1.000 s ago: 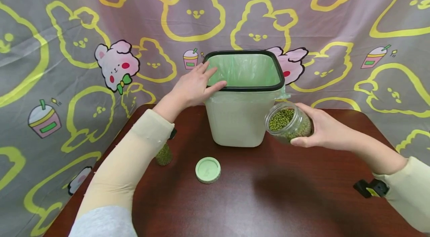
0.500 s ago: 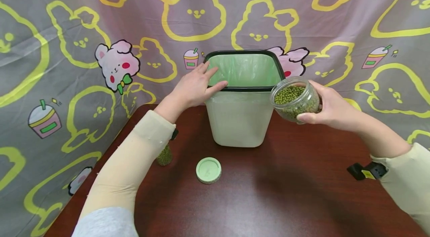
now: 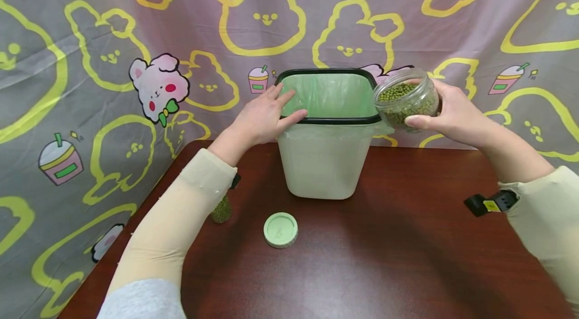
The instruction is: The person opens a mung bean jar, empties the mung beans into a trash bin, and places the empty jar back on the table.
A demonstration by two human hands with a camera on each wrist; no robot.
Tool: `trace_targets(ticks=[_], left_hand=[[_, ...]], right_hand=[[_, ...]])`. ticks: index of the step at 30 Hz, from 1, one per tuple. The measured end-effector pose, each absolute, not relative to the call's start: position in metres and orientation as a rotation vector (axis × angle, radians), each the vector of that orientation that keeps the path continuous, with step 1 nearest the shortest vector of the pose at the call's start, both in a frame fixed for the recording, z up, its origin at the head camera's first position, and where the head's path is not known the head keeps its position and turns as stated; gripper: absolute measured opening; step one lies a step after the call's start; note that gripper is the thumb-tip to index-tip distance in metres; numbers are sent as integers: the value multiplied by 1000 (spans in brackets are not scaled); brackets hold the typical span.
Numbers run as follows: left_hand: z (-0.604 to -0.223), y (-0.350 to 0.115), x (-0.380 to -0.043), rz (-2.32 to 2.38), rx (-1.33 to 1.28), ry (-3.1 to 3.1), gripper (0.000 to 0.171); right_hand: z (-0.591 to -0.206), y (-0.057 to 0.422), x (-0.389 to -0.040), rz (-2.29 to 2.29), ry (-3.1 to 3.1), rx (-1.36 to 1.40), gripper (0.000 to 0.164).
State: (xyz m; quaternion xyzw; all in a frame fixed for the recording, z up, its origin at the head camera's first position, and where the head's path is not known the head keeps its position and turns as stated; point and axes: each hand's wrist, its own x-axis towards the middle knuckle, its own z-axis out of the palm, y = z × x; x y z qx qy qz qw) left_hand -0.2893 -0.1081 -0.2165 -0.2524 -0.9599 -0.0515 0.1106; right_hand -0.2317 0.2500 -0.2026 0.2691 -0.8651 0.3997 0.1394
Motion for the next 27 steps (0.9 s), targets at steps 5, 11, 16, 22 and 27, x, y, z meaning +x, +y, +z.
trace_targets(ticks=[5, 11, 16, 22, 27], left_hand=[[-216, -108, -289, -149, -734, -2818, 79], [-217, -108, -290, -150, -732, -2820, 80], [-217, -108, -290, -158, -726, -2812, 80], [-217, -108, -290, -159, -722, -2808, 80], [-217, -108, -289, -161, -718, -2818, 81]], right_hand=[[-193, 249, -242, 1146, -2494, 723, 54], [-180, 246, -256, 1163, -2516, 624, 55], [-168, 238, -266, 1179, -2531, 623, 56], [-158, 225, -276, 1167, -2575, 614, 59], [-153, 214, -285, 1182, -2602, 602, 62]])
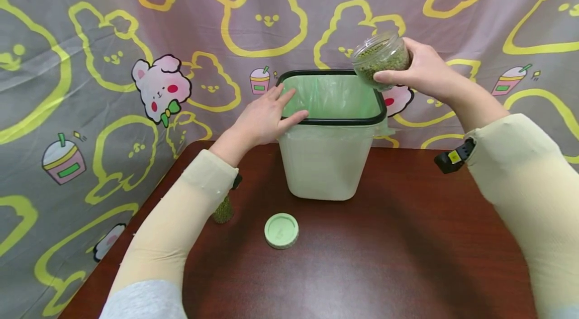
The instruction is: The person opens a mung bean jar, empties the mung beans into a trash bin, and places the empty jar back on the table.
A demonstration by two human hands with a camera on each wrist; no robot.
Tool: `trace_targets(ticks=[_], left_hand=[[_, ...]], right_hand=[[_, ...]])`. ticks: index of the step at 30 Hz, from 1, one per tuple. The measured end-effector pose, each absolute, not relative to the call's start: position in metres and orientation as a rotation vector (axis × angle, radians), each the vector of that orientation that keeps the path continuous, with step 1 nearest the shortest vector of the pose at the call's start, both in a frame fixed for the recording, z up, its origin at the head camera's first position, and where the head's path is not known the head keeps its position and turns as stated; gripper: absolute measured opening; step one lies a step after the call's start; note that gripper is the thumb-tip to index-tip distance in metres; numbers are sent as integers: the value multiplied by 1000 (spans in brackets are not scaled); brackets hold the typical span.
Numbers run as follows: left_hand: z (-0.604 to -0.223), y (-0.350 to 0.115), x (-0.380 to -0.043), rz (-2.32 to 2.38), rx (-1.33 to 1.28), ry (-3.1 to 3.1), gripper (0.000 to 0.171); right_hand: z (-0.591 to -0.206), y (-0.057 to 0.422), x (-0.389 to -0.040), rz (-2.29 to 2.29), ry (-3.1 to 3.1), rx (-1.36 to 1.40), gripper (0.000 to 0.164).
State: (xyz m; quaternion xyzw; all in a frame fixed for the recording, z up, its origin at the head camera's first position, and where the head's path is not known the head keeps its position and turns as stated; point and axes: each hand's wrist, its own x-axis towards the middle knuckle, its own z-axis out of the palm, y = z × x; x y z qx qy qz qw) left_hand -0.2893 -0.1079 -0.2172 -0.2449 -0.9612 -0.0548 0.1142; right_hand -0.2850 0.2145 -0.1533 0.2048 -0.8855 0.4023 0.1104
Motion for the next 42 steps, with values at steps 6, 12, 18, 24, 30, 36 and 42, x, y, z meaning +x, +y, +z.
trace_targets(ticks=[6, 12, 18, 24, 30, 36, 42], left_hand=[[-217, -108, -289, -163, -714, -2812, 82], [-217, -107, -288, -168, -712, -2825, 82], [-217, -108, -288, -178, -710, -2827, 83], [-218, -109, -289, -190, -715, -2832, 84], [-217, -109, -289, -185, -711, -2834, 84], [-217, -108, -288, -187, -706, -2850, 84], [-217, -108, -288, -183, -704, -2837, 84]], right_hand=[[-149, 207, -295, 1222, -2598, 622, 60], [-139, 201, -307, 1225, -2680, 647, 61], [-121, 190, -312, 1142, -2758, 720, 67], [-106, 178, -310, 1047, -2840, 736, 68], [-95, 174, -311, 931, -2904, 711, 72], [-93, 172, -316, 848, -2946, 701, 74], [-92, 171, -320, 800, -2981, 705, 81]])
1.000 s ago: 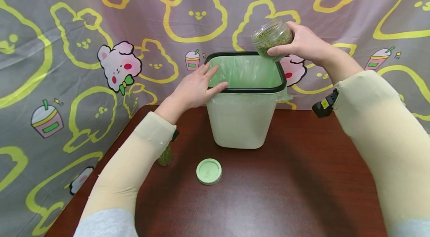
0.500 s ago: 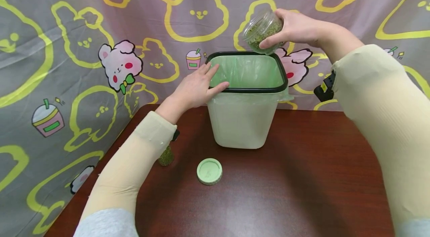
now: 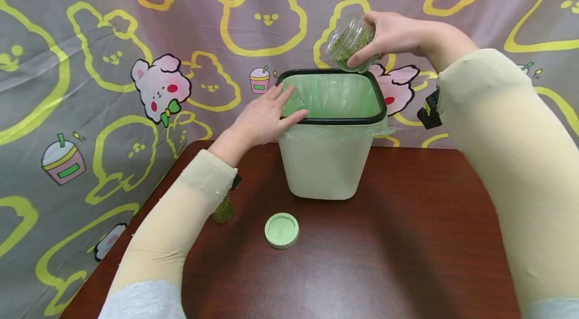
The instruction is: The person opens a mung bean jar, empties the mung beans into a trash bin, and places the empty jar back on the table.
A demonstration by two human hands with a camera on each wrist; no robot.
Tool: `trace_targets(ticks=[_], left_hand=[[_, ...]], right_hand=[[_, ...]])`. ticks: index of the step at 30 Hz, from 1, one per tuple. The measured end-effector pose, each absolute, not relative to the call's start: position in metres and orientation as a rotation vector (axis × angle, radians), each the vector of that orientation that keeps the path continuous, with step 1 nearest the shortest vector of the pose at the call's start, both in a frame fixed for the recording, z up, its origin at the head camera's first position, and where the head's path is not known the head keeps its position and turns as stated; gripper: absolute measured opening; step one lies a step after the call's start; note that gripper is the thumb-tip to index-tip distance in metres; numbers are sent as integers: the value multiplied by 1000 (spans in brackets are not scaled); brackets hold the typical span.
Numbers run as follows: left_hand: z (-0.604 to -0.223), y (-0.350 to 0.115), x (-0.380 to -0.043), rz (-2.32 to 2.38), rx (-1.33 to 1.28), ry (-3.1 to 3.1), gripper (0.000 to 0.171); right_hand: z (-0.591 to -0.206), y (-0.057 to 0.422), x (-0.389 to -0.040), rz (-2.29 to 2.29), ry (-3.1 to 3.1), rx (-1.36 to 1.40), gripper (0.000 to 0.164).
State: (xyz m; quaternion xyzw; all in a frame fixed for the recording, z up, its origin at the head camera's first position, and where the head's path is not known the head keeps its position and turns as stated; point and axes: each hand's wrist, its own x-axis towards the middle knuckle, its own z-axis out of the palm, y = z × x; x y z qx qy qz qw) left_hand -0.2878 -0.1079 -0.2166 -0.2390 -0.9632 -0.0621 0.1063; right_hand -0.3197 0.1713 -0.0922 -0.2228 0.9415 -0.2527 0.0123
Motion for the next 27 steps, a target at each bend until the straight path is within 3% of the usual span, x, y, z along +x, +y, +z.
trace_targets(ticks=[12, 27], left_hand=[[-217, -108, -288, -197, -709, -2831, 84], [-217, -108, -288, -191, -704, -2852, 85]], right_hand=[[-105, 168, -321, -643, 2947, -704, 92], [-93, 169, -320, -590, 2993, -692, 104]])
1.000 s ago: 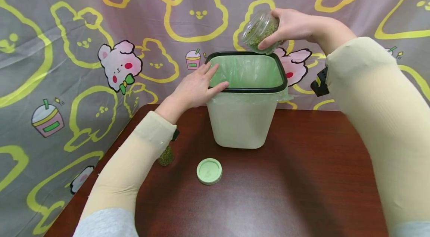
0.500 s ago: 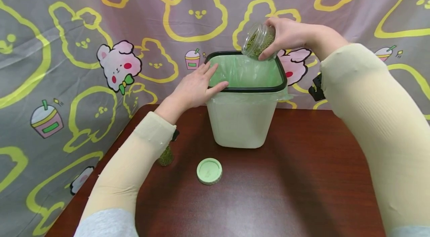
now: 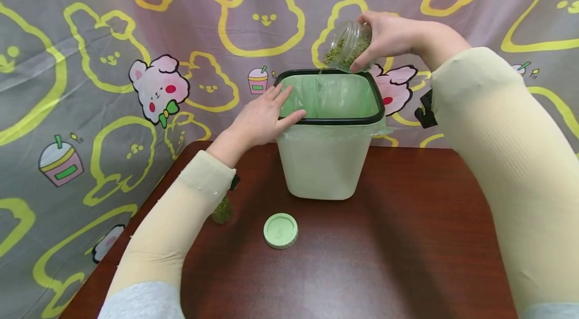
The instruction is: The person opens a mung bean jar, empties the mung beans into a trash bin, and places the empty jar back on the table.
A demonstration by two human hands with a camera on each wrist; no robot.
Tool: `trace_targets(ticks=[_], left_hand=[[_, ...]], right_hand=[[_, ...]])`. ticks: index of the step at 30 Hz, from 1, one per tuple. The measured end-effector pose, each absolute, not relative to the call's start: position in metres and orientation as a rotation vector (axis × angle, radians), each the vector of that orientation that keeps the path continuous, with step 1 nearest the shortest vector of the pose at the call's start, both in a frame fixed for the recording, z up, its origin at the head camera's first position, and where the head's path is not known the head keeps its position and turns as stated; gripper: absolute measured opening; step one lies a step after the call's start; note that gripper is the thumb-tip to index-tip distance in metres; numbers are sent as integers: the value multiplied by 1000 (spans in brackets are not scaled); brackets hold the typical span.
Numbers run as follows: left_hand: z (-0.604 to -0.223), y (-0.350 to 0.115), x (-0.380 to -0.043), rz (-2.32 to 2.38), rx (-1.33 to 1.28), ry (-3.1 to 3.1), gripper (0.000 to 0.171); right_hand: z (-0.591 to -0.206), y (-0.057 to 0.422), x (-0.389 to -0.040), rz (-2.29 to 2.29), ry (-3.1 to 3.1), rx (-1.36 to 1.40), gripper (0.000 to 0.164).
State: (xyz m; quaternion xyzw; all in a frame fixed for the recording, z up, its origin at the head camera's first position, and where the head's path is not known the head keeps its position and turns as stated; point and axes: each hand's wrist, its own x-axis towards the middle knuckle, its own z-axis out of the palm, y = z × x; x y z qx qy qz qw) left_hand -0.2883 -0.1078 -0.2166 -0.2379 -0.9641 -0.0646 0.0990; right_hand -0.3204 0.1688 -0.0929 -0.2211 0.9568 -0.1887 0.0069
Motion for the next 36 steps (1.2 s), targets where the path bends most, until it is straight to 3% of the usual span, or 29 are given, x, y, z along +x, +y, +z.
trace_targets(ticks=[8, 36], left_hand=[[-217, -107, -288, -195, -705, -2848, 84], [-217, -107, -288, -200, -710, -2850, 86]], right_hand=[[-96, 165, -320, -546, 2970, -729, 99], [-94, 171, -319, -478, 2948, -735, 107]])
